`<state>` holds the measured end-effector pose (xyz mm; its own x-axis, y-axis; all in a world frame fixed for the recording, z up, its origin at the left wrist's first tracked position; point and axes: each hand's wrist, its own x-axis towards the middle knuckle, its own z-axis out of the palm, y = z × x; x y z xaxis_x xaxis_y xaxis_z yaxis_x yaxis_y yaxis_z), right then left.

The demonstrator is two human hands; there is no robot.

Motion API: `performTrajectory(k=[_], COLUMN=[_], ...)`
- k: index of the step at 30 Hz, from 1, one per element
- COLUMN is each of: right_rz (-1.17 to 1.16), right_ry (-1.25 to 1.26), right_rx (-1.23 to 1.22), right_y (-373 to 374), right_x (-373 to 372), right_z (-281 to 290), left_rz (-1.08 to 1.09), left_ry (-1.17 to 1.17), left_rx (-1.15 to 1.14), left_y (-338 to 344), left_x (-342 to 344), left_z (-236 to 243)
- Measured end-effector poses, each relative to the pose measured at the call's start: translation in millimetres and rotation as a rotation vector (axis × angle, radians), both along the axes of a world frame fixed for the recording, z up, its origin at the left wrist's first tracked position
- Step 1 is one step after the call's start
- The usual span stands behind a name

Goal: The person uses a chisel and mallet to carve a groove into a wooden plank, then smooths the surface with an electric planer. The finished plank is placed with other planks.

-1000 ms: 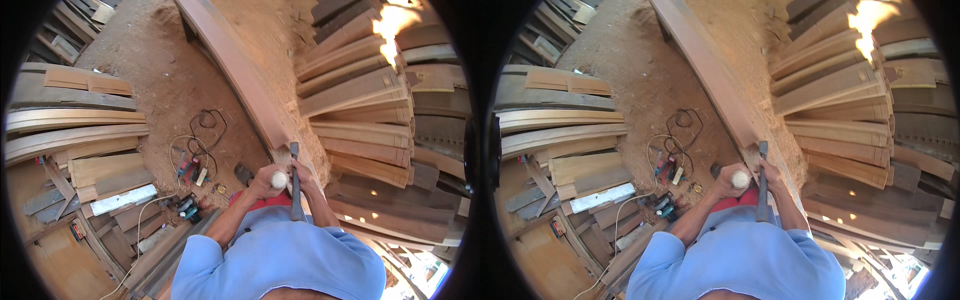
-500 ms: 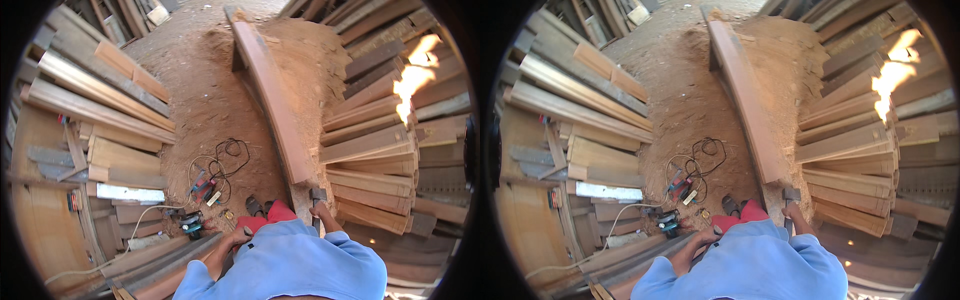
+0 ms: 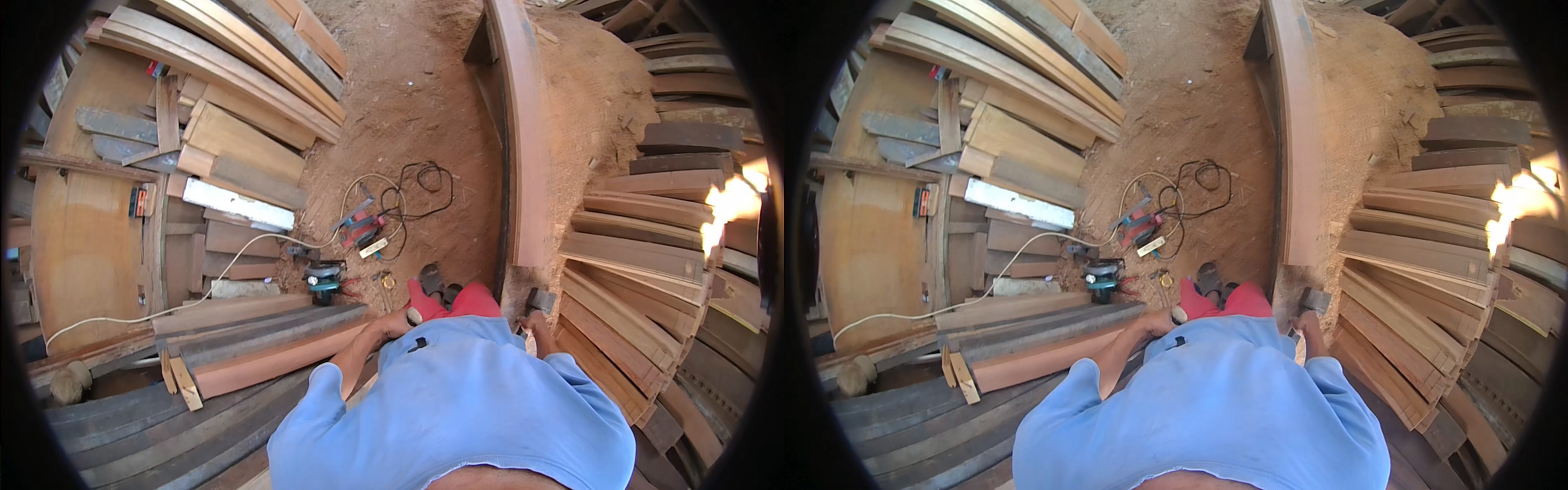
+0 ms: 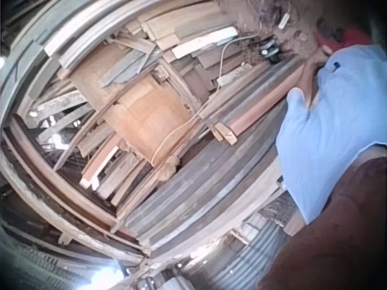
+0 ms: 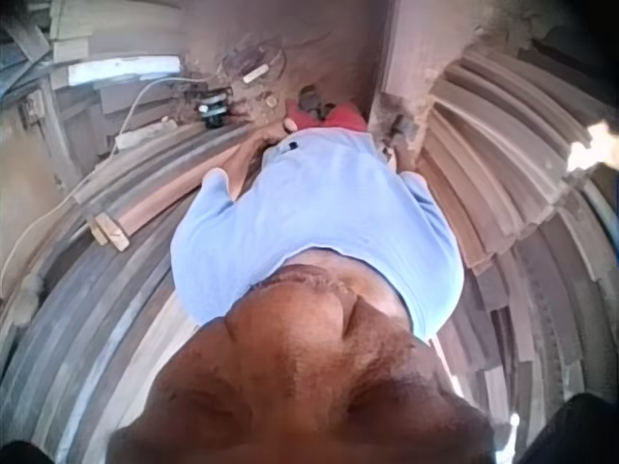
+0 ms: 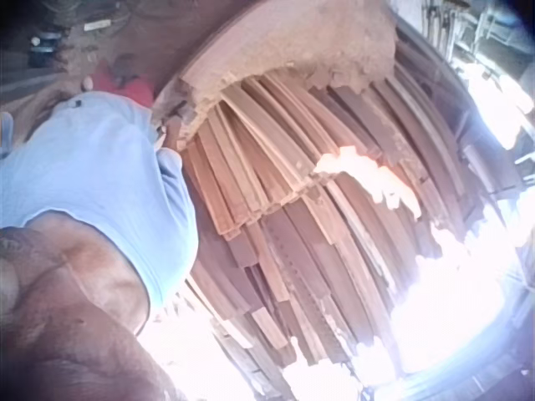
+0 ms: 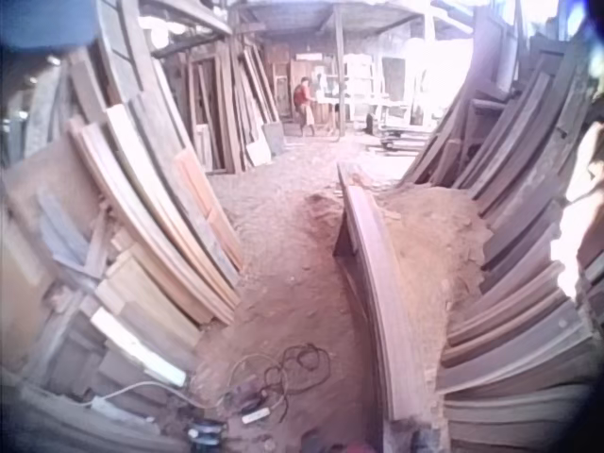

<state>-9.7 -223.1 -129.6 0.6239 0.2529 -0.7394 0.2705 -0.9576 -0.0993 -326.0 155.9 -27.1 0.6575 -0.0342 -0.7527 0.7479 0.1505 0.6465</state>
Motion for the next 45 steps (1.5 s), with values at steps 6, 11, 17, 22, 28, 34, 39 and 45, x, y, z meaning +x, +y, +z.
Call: performTrajectory(k=[6,11,17,22,28,34,39,45], right_rz=[-0.070,-0.052,-0.091,-0.217,-0.627,-1.108,-1.550,-1.404], right_ry=[0.116,0.016,0.039,-0.034,-0.139,-0.302,-0.589,-0.797], right_rx=[-0.060,-0.107,-0.172,-0.073,0.024,0.339,0.837,1.406], right_y=[8,20,31,16,-44,-87,-139,-172], right_x=[6,0,-2,18,-23,-30,-10,96], right_z=[-6,12,21,-80,-14,45,115,263], left_rz=[-0.012,-0.014,-0.074,0.038,0.198,0.213,-0.080,-0.112], left_ry=[-0.040,-0.017,0.033,-0.027,0.035,0.104,0.004,-0.289], left_rx=[-0.128,-0.173,-0.096,-0.030,0.127,0.352,0.438,0.812], left_y=[8,-2,-3,5,22,37,50,86], left_x=[11,-1,-11,-38,4,-6,74,180], left_z=[40,25,29,13,10,-17,-49,-26])
